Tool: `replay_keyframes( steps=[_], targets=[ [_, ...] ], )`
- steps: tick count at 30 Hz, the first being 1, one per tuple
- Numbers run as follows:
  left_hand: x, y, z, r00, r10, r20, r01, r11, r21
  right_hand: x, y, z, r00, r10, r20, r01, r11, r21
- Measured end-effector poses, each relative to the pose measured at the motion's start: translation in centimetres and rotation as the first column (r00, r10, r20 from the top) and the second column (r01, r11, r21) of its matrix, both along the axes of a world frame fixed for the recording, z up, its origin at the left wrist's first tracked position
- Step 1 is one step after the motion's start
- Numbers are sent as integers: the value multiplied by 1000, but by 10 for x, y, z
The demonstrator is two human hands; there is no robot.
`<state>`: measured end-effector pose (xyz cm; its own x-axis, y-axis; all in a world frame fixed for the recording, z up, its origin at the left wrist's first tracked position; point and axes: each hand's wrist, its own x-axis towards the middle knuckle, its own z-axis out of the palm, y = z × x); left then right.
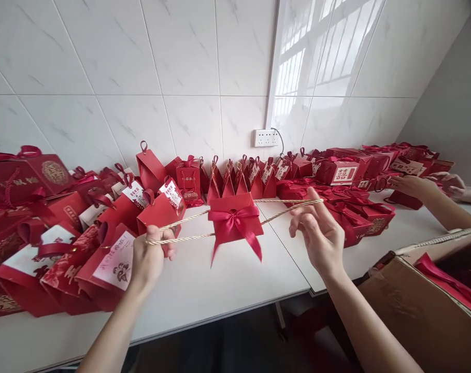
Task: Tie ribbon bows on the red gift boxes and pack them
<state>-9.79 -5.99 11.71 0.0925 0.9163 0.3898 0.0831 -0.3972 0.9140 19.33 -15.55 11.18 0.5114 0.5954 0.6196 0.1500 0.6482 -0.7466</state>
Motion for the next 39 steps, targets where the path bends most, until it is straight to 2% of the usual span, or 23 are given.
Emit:
replay_keyframes(
  steps=[4, 7, 9, 11, 14, 17, 20, 23, 26, 28, 30, 33, 36, 38, 39],
  targets=[
    [-1, -3, 1, 993, -16, 115, 15, 1000, 14, -2, -10, 0, 996, -14, -84, 18, 998, 53],
    [0, -2, 1, 995, -64, 74, 65, 998, -21, -1, -8, -2, 990, 0, -139, 5, 1000, 31],
    [2, 0, 1, 996, -85, 28, 87, 993, -84, -1, -4, -3, 982, 40, -182, -37, 999, 15],
    [4, 1, 2, 998, -55, 30, 58, 991, -122, -1, 1, -2, 969, 97, -228, -95, 995, 20],
    [6, 2, 5, 996, -15, 91, 23, 996, -89, -3, 4, 1, 946, 173, -273, -156, 984, 83],
    [5, 1, 5, 993, -43, 110, 53, 995, -88, -3, 1, 1, 931, 214, -295, -195, 977, 92],
    [0, -2, -3, 993, -45, 114, 56, 993, -100, 2, -6, -4, 928, 197, -316, -193, 980, 44],
    [-11, -11, -27, 995, -61, 73, 68, 992, -104, 9, -14, -19, 935, 213, -282, -244, 966, -80],
    [-23, -24, -59, 992, -117, -45, 102, 962, -254, 15, -22, -42, 915, 291, -280, -376, 865, -333],
    [-28, -31, -73, 991, -130, -38, 110, 937, -330, 17, -25, -52, 897, 277, -345, -411, 810, -419],
    [-28, -35, -75, 994, -108, 33, 113, 942, -315, 18, -26, -54, 881, 222, -417, -397, 826, -400],
    [-22, -32, -61, 994, -65, 86, 84, 969, -234, 16, -22, -43, 866, 203, -457, -378, 864, -332],
    [-17, -27, -49, 998, -34, 54, 45, 978, -205, 15, -18, -34, 875, 232, -425, -388, 861, -329],
    [-21, -25, -51, 994, -59, -95, 35, 971, -236, 18, -19, -36, 933, 218, -286, -334, 821, -462],
    [-25, -24, -55, 975, -76, -211, 21, 968, -250, 21, -21, -39, 970, 197, -145, -245, 784, -570]
  ],
)
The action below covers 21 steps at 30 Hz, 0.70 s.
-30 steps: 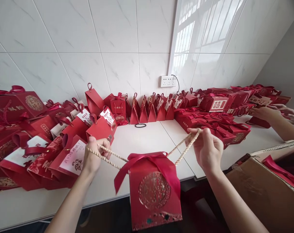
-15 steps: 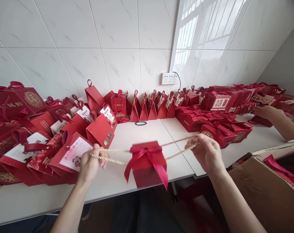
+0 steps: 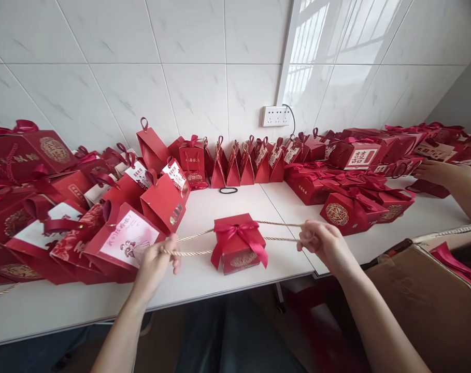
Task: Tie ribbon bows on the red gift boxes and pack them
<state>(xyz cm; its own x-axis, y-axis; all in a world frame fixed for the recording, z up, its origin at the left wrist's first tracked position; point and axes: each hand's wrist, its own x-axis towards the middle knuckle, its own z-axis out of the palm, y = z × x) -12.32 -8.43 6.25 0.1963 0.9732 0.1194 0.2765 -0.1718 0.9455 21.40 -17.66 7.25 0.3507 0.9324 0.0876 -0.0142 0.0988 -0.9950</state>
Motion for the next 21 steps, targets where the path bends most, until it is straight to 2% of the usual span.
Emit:
replay_keyframes(
  steps=[1, 2, 4, 5, 7, 8, 10, 12, 14, 17, 19, 21],
  targets=[
    [-5, -1, -4, 993, 2, -122, -1, 1000, 9, 3, -2, -3, 980, -16, 197, 31, 997, -74],
    [-9, -2, -8, 974, 32, -223, -22, 999, 47, 5, -5, -6, 919, -41, 391, 95, 988, -121],
    [-11, -8, -11, 935, 192, -299, -132, 969, 209, 5, -9, -9, 755, -120, 645, 238, 966, -99],
    [-9, -11, -9, 918, 287, -273, -201, 932, 302, 4, -9, -8, 705, -177, 687, 283, 958, -44],
    [7, -18, 1, 902, 374, -215, -264, 872, 411, -5, -5, -5, 707, -219, 672, 254, 966, 47],
    [19, -21, 8, 915, 350, -199, -246, 878, 411, -11, 0, -3, 743, -178, 646, 170, 982, 76],
    [45, -23, 20, 950, 196, -242, -129, 954, 270, -23, 13, -1, 796, 15, 605, -92, 991, 96],
    [67, -22, 28, 956, 71, -284, -41, 993, 108, -33, 27, -3, 760, 246, 601, -353, 933, 65],
    [79, -20, 29, 961, 1, -278, 2, 1000, 9, -40, 39, -8, 699, 382, 604, -498, 867, 28],
    [80, -17, 24, 975, -41, -217, 35, 999, -31, -45, 45, -17, 684, 441, 581, -554, 833, 20],
    [77, -15, 21, 981, -67, -182, 65, 998, -18, -48, 45, -21, 709, 405, 577, -523, 851, 45],
    [76, -9, 21, 984, -103, -143, 100, 995, -30, -49, 49, -22, 718, 313, 622, -475, 873, 109]
  ],
)
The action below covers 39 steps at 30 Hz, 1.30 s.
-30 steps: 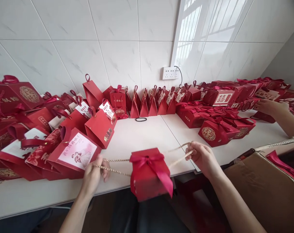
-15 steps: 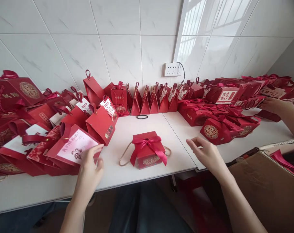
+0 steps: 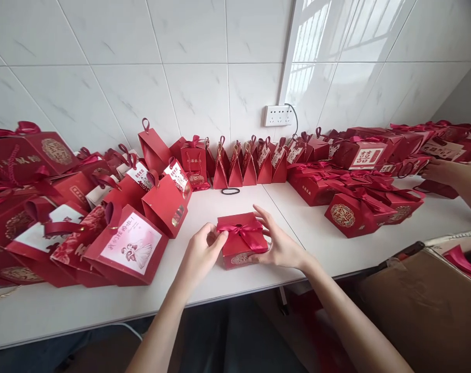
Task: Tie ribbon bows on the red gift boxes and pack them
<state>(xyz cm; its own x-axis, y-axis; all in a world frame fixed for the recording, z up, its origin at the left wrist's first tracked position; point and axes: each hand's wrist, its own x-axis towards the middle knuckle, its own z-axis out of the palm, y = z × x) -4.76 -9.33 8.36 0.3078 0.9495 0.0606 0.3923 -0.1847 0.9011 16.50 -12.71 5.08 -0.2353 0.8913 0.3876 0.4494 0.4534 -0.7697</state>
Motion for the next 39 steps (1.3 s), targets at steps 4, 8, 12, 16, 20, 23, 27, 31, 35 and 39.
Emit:
replay_keyframes(
  steps=[4, 8, 12, 16, 20, 23, 27, 31, 35, 39],
  targets=[
    [5, 34, 6, 995, -9, 100, 4, 999, 54, 0, 37, 6, 992, -103, 73, 75, 947, 311],
    [17, 82, 3, 987, 49, 152, -88, 961, 261, 1, 93, 4, 975, -193, 111, 123, 883, 453],
    [25, 112, -22, 986, 68, 151, -110, 949, 295, 5, 127, -17, 970, -229, 78, 174, 883, 435],
    [25, 118, -44, 984, 95, 149, -136, 947, 293, 14, 131, -34, 971, -230, 63, 182, 886, 426],
    [24, 111, -46, 992, 36, 121, -66, 966, 249, 22, 127, -33, 974, -224, 34, 190, 889, 415],
    [24, 105, -42, 995, -16, 95, -2, 982, 187, 24, 125, -31, 974, -223, 43, 186, 891, 414],
    [22, 100, -36, 994, -75, 84, 69, 995, 75, 22, 121, -30, 973, -225, 47, 187, 893, 410],
    [20, 97, -32, 985, -126, 116, 129, 992, -12, 23, 118, -28, 973, -225, 56, 185, 898, 398],
    [20, 93, -30, 980, -176, 93, 179, 984, -25, 23, 114, -26, 970, -240, 39, 207, 899, 386],
    [18, 93, -33, 962, -272, 20, 272, 962, -33, 23, 110, -23, 972, -233, 2, 219, 917, 334]
  ],
)
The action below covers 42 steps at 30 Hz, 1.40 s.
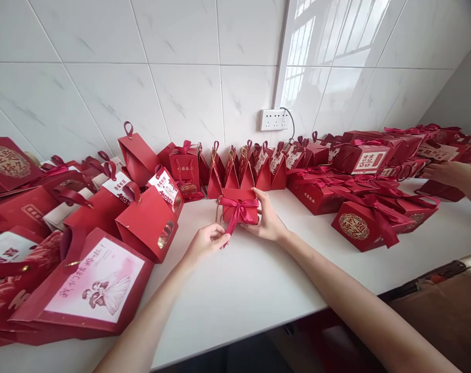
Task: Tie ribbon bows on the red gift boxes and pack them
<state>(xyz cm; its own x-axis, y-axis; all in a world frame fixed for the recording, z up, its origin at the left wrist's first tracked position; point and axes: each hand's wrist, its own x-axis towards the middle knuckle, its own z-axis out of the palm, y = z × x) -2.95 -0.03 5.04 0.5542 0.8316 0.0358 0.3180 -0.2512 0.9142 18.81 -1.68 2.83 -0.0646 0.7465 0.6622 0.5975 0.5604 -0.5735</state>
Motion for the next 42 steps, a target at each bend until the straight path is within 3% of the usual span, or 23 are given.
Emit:
replay_keyframes(
  steps=[9, 14, 17, 19, 22, 25, 28, 30, 31, 34, 37, 39, 42],
  targets=[
    [-3, 1, -5, 986, -65, -152, 82, 991, 109, 0, 0, 1, 1000, 3, 12, -3, 1000, 14],
    [-6, -1, -5, 918, 66, -390, 55, 956, 289, 2, 1, 1, 999, 6, 48, -8, 999, 40],
    [-9, 1, -3, 896, 170, -410, -19, 938, 347, 3, 1, 1, 997, 11, 81, -18, 996, 87],
    [-9, 3, -1, 890, 290, -351, -134, 904, 405, 2, 0, 0, 993, 43, 110, -56, 992, 116],
    [-9, 4, 3, 897, 436, -77, -362, 823, 438, -2, -1, -1, 983, 104, 154, -124, 984, 130],
    [-6, 1, 4, 890, 416, 185, -455, 798, 395, -5, -3, -2, 973, 148, 177, -169, 980, 108],
    [-2, -1, 2, 883, 372, 285, -465, 776, 427, -7, -4, -1, 967, 166, 194, -192, 974, 119],
    [0, -3, 0, 884, 321, 339, -463, 698, 547, -8, -6, 0, 964, 169, 208, -198, 972, 128],
    [1, -5, 0, 893, 268, 362, -447, 631, 635, -8, -6, 0, 963, 169, 211, -199, 971, 131],
    [4, -13, 0, 947, 42, 318, -312, 345, 885, -12, -8, 2, 968, 152, 200, -187, 967, 171],
    [8, -23, 3, 973, -60, 224, -218, 92, 972, -16, -11, 5, 978, 112, 178, -160, 945, 284],
    [9, -29, 6, 971, -67, 229, -229, 5, 973, -19, -14, 6, 982, 87, 165, -142, 923, 358],
    [9, -34, 8, 967, -67, 245, -249, -64, 966, -22, -18, 9, 987, 75, 140, -128, 898, 421]
  ],
)
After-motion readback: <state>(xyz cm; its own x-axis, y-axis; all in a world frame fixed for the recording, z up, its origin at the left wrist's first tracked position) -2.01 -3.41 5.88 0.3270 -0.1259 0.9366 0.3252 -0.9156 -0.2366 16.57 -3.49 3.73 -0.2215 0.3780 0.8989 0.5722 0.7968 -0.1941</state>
